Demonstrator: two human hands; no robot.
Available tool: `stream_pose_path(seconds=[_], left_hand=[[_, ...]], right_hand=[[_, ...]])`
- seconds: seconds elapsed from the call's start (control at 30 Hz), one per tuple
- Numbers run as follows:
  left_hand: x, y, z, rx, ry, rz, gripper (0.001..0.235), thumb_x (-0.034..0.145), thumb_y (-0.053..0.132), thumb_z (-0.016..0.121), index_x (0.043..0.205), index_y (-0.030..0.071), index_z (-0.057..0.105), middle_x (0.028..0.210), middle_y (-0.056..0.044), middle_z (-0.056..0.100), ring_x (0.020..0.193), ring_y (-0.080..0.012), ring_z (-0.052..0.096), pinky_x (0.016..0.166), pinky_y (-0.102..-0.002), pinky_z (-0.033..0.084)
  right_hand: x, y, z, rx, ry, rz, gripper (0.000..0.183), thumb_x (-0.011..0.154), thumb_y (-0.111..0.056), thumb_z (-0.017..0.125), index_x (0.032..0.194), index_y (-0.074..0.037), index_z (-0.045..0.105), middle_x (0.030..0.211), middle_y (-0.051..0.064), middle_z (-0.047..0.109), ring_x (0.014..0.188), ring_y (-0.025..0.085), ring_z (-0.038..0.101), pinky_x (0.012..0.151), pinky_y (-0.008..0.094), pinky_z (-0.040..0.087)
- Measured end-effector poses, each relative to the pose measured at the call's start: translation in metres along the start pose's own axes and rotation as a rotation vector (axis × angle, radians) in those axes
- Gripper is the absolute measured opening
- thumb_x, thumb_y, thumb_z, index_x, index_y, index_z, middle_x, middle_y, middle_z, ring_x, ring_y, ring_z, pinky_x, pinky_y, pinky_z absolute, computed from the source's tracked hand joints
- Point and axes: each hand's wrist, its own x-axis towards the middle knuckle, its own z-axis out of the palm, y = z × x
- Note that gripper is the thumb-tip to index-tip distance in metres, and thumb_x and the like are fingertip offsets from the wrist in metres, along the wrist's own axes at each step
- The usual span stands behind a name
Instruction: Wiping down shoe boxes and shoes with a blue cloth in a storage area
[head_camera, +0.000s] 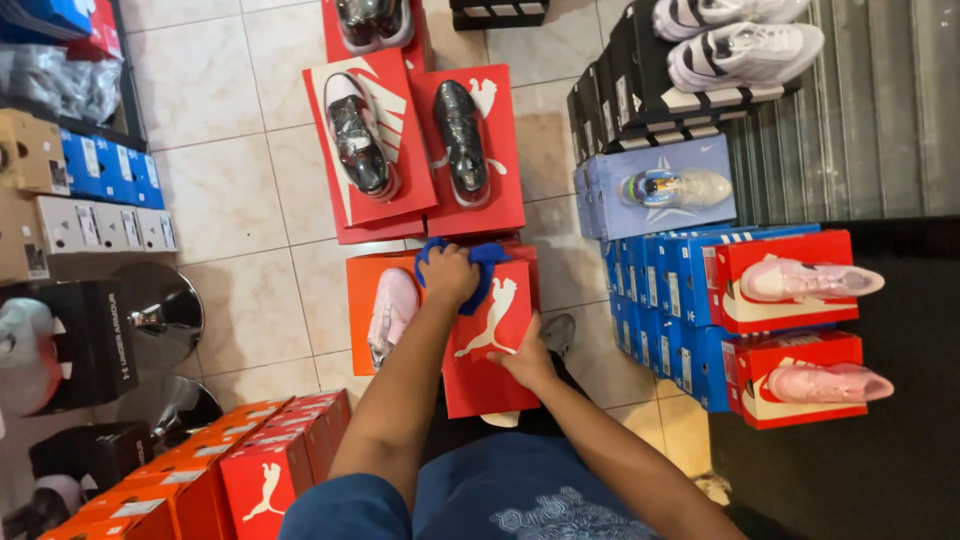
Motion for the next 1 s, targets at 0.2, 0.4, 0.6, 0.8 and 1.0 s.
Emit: stream_pose_path(seconds=[0.2, 0.4, 0.6, 0.8, 1.0], left_hand=[[-0.028, -0.02, -0.004, -0.378, 0.523, -0.093, 0.032, 0.083, 0.016, 0.072, 0.114, 0.011, 0.07, 0.115, -0.011, 0.067, 0.112, -0.0368, 0.063, 0.101, -0.051, 0.049], [-0.043, 0.077, -0.049, -0.378, 0.78, 0.578, 0.06, 0.071, 0.01, 0.067, 0.131, 0.018, 0.066, 0.133, -0.01, 0.06, 0.128, -0.0342, 0.055, 0.113, -0.049, 0.039], [0.021, 0.11, 0.048, -0.063, 0.246, 0.267, 0.019, 0.093, 0.022, 0.061, 0.11, 0.024, 0.068, 0.118, -0.008, 0.066, 0.116, -0.0389, 0.057, 0.097, -0.056, 0.045], [-0.055, 0.051, -0.002, -0.307, 0.355, 0.602, 0.049, 0.077, 0.015, 0.076, 0.125, 0.016, 0.065, 0.125, -0.009, 0.065, 0.126, -0.0314, 0.058, 0.115, -0.043, 0.04], [-0.204, -0.03, 0.029, -0.277, 0.292, 0.499, 0.059, 0.077, 0.015, 0.072, 0.135, 0.024, 0.062, 0.132, -0.001, 0.06, 0.125, -0.0282, 0.054, 0.103, -0.044, 0.044]], right_hand=[[-0.001, -0.007, -0.001, -0.041, -0.032, -0.016, 0.121, 0.072, -0.039, 0.091, 0.158, -0.015, 0.009, 0.147, 0.026, 0.052, 0.137, 0.041, 0.052, 0.115, 0.053, 0.043], [-0.012, -0.023, -0.005, -0.022, 0.015, -0.074, 0.125, 0.068, -0.039, 0.092, 0.159, -0.009, 0.012, 0.153, 0.031, 0.042, 0.141, 0.044, 0.046, 0.117, 0.054, 0.041], [-0.037, -0.062, -0.023, 0.068, 0.052, -0.106, 0.127, 0.066, -0.04, 0.094, 0.159, -0.003, 0.014, 0.154, 0.032, 0.036, 0.144, 0.046, 0.04, 0.119, 0.054, 0.034], [0.009, 0.0, 0.005, -0.048, -0.023, -0.061, 0.13, 0.069, -0.049, 0.09, 0.159, -0.01, 0.005, 0.15, 0.026, 0.047, 0.142, 0.038, 0.047, 0.119, 0.049, 0.041], [0.012, 0.011, 0.009, 0.231, 0.061, -0.031, 0.12, 0.069, -0.034, 0.092, 0.157, -0.001, 0.019, 0.144, 0.034, 0.051, 0.14, 0.039, 0.049, 0.118, 0.046, 0.041]])
